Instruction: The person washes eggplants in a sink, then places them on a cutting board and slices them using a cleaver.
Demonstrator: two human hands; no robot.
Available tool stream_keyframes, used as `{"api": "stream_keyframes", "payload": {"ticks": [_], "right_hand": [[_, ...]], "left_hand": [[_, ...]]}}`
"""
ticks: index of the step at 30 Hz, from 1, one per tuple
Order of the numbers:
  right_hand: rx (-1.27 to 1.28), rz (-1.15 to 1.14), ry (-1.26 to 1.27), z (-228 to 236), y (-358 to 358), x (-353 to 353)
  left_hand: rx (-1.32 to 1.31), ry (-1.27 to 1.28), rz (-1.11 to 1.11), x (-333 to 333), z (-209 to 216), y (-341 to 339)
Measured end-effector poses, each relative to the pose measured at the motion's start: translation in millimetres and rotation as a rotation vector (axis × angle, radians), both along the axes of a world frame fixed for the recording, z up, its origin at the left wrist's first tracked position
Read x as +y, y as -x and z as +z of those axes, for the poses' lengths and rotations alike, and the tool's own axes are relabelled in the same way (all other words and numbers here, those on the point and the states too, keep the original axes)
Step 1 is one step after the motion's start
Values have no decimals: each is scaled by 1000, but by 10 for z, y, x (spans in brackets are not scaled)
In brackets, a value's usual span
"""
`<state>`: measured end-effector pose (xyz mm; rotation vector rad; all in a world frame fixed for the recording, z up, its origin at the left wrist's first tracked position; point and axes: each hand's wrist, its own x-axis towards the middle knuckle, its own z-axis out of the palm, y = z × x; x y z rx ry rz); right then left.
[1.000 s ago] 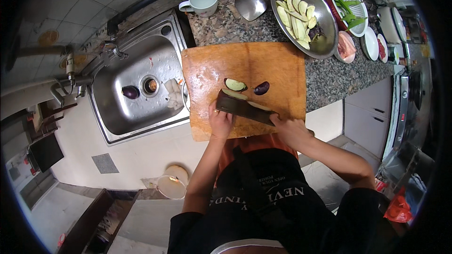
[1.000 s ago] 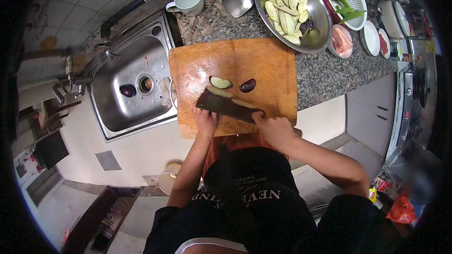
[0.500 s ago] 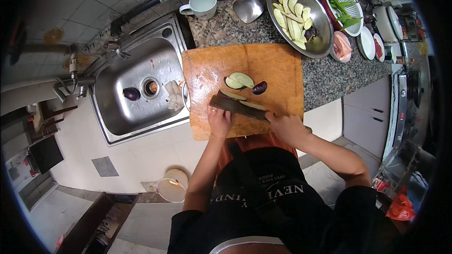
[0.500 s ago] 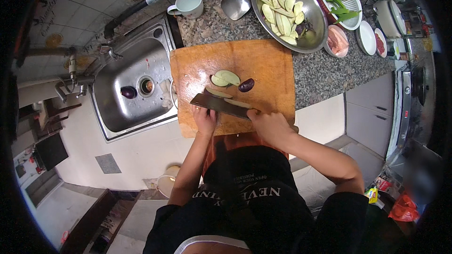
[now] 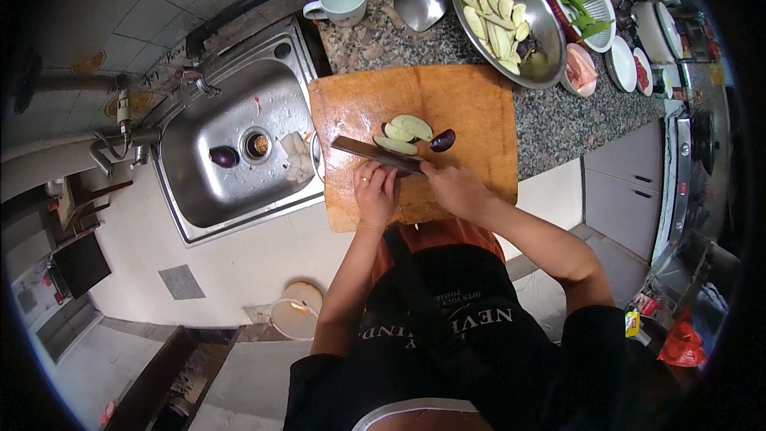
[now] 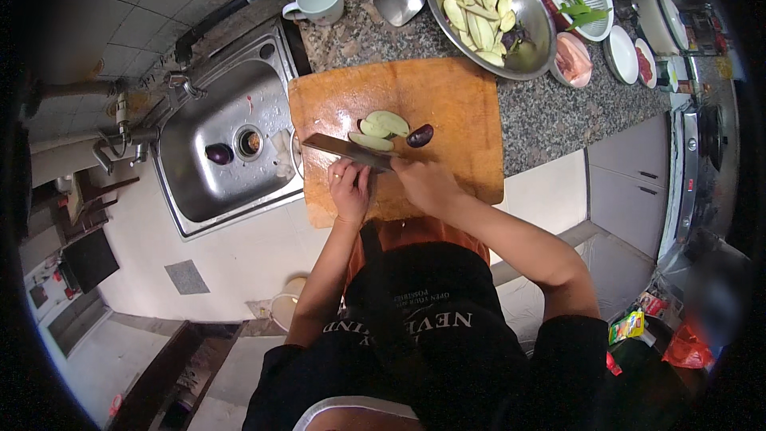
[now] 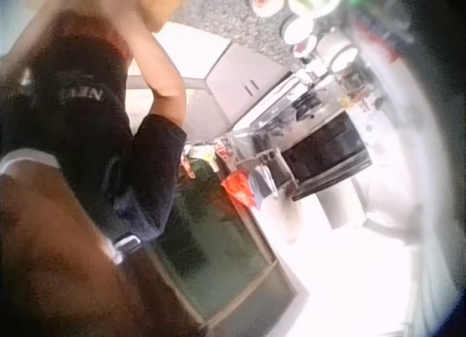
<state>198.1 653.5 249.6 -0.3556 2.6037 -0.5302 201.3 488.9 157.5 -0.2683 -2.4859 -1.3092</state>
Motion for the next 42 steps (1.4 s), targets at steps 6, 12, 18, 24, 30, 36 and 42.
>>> {"api": "stream_keyframes", "payload": {"ticks": [6, 12, 18, 24, 30, 36, 42], "right_hand": [[-163, 45, -222, 566, -333, 183], [-217, 44, -191, 556, -422, 347], [35, -1, 107, -17, -32, -150], [-192, 16, -158, 148, -115, 115], [-84, -169, 98, 57, 41, 85], [-223, 10, -197, 598, -252, 154], [-262, -15, -243, 635, -564, 445]], "left_hand": [[-18, 56, -43, -83, -51, -68], [-59, -29, -39, -61, -73, -84], [-109, 70, -63, -106, -18, -60], [-9, 2, -8, -74, -9, -53], [4, 4, -25, -36, -6, -39], [39, 81, -32, -100, -32, -61], [-87, 25, -52, -111, -41, -105]]}}
